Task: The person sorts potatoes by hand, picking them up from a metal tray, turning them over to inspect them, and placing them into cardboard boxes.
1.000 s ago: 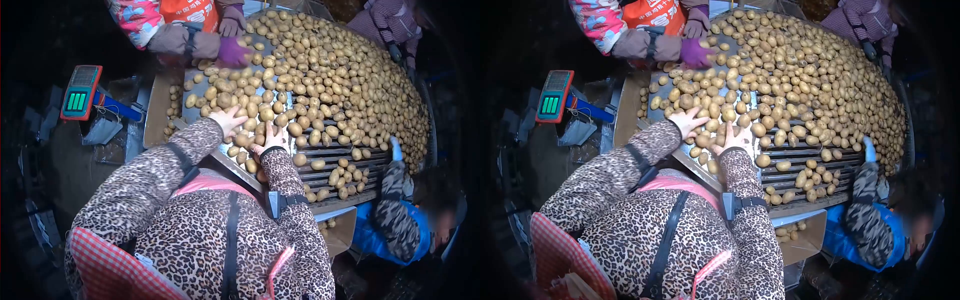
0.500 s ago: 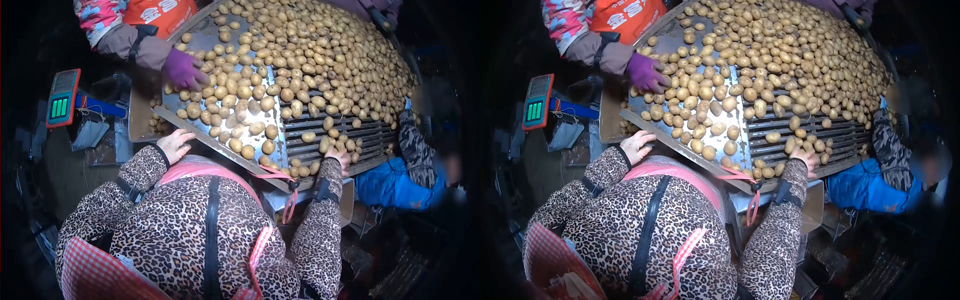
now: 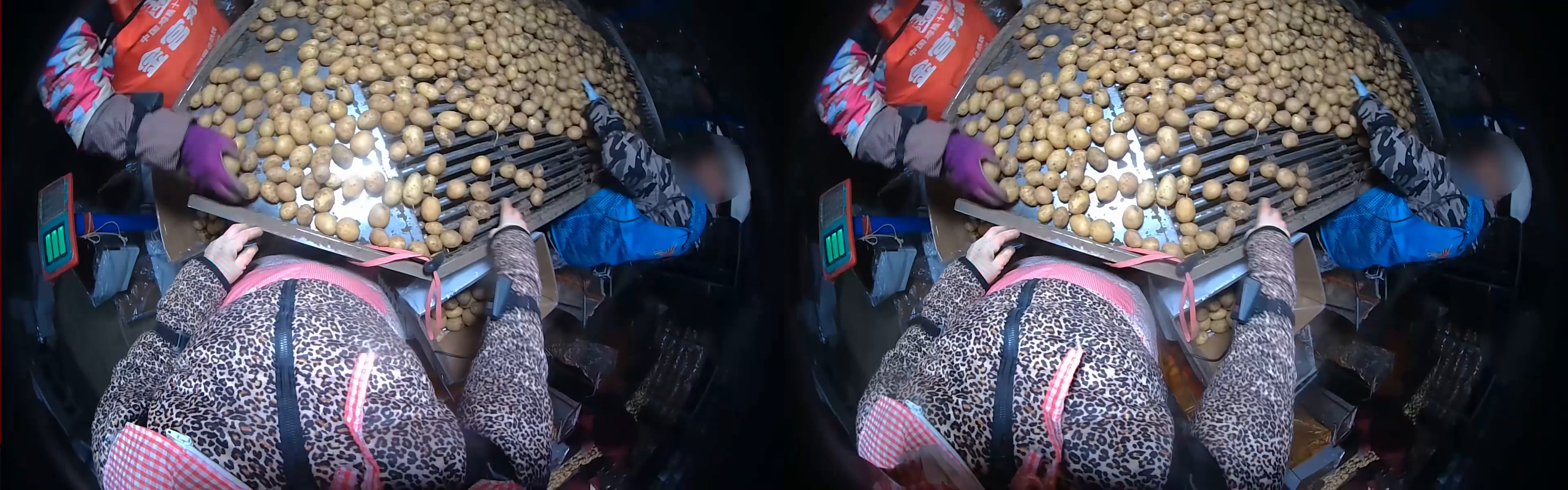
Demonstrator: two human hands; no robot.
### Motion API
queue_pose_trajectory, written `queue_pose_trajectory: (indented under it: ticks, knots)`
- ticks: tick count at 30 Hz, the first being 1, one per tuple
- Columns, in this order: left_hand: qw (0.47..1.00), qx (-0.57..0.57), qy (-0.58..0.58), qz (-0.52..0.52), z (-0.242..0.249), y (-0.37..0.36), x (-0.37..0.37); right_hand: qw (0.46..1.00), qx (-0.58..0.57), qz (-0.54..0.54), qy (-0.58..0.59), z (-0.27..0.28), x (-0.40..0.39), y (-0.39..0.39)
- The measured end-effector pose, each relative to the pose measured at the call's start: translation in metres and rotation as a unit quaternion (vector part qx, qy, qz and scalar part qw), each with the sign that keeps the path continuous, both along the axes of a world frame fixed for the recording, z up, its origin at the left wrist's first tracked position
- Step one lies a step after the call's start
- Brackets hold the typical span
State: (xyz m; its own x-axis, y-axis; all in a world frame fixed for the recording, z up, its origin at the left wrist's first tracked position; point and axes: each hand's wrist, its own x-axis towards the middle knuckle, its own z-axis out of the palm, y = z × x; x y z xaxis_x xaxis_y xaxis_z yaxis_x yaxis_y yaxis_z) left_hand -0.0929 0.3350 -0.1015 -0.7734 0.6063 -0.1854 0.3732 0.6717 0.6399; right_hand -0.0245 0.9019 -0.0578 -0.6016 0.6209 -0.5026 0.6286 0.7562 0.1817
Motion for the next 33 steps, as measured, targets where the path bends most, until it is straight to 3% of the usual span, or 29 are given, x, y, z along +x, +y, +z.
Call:
queue_pose_trajectory:
  ticks: [1, 2, 4, 9, 14, 15, 16, 18, 19, 20, 22, 24, 26, 27, 29, 30, 32, 33]
  knots:
    - [1.000, -0.003, 0.002, -0.001, 0.001, 0.001, -0.001, 0.995, 0.002, -0.016, -0.099, 0.015, -0.016, -0.029]
    - [1.000, -0.005, 0.004, -0.001, 0.004, 0.002, -0.002, 0.994, 0.019, 0.002, -0.104, -0.030, -0.004, -0.018]
    - [1.000, -0.009, 0.009, 0.004, 0.008, 0.003, -0.002, 0.993, 0.013, -0.055, -0.100, -0.020, -0.001, -0.041]
    - [1.000, -0.003, 0.002, 0.022, -0.002, -0.002, -0.001, 0.978, -0.170, 0.008, 0.120, -0.037, 0.017, -0.037]
    - [1.000, 0.014, 0.003, -0.010, 0.015, 0.019, -0.013, 0.958, -0.257, -0.023, 0.128, -0.030, -0.014, -0.099]
    - [0.999, 0.003, 0.008, -0.032, 0.015, 0.022, -0.013, 0.900, -0.401, 0.022, 0.171, -0.040, -0.013, -0.098]
    - [0.998, -0.007, 0.016, -0.052, 0.016, 0.027, -0.016, 0.890, -0.393, 0.034, 0.228, -0.051, -0.010, -0.095]
    - [0.998, -0.014, -0.001, -0.062, 0.027, 0.034, -0.015, 0.863, -0.370, -0.085, 0.335, -0.019, -0.018, -0.093]
    - [0.998, -0.002, -0.003, -0.062, 0.025, 0.034, -0.013, 0.881, -0.316, -0.020, 0.351, -0.047, -0.018, -0.080]
    - [0.998, 0.010, -0.005, -0.062, 0.023, 0.035, -0.012, 0.925, -0.271, 0.067, 0.258, -0.033, -0.023, -0.063]
    - [0.998, 0.053, -0.001, -0.046, 0.020, 0.039, -0.011, 0.972, -0.146, 0.141, 0.123, -0.038, -0.026, -0.085]
    - [0.996, 0.088, 0.001, -0.024, 0.024, 0.046, -0.015, 0.963, -0.189, 0.128, 0.142, -0.070, -0.038, -0.095]
    - [0.996, 0.083, -0.009, -0.044, 0.030, 0.063, -0.027, 0.909, -0.323, 0.104, 0.241, -0.060, -0.039, -0.118]
    - [0.987, 0.134, 0.033, -0.085, 0.023, 0.065, -0.028, 0.917, -0.314, 0.118, 0.217, -0.044, -0.040, -0.138]
    - [0.992, 0.096, -0.073, -0.039, 0.041, 0.078, -0.026, 0.938, -0.258, 0.173, 0.151, -0.027, -0.031, -0.170]
    - [0.993, 0.096, -0.052, -0.046, 0.030, 0.085, -0.023, 0.953, -0.201, 0.199, 0.108, -0.024, -0.026, -0.180]
    - [0.983, 0.141, -0.069, -0.097, 0.016, 0.097, -0.021, 0.938, -0.253, 0.224, 0.076, -0.012, -0.024, -0.192]
    - [0.984, 0.107, -0.122, -0.068, 0.040, 0.104, -0.014, 0.920, -0.294, 0.224, 0.130, 0.003, -0.020, -0.201]
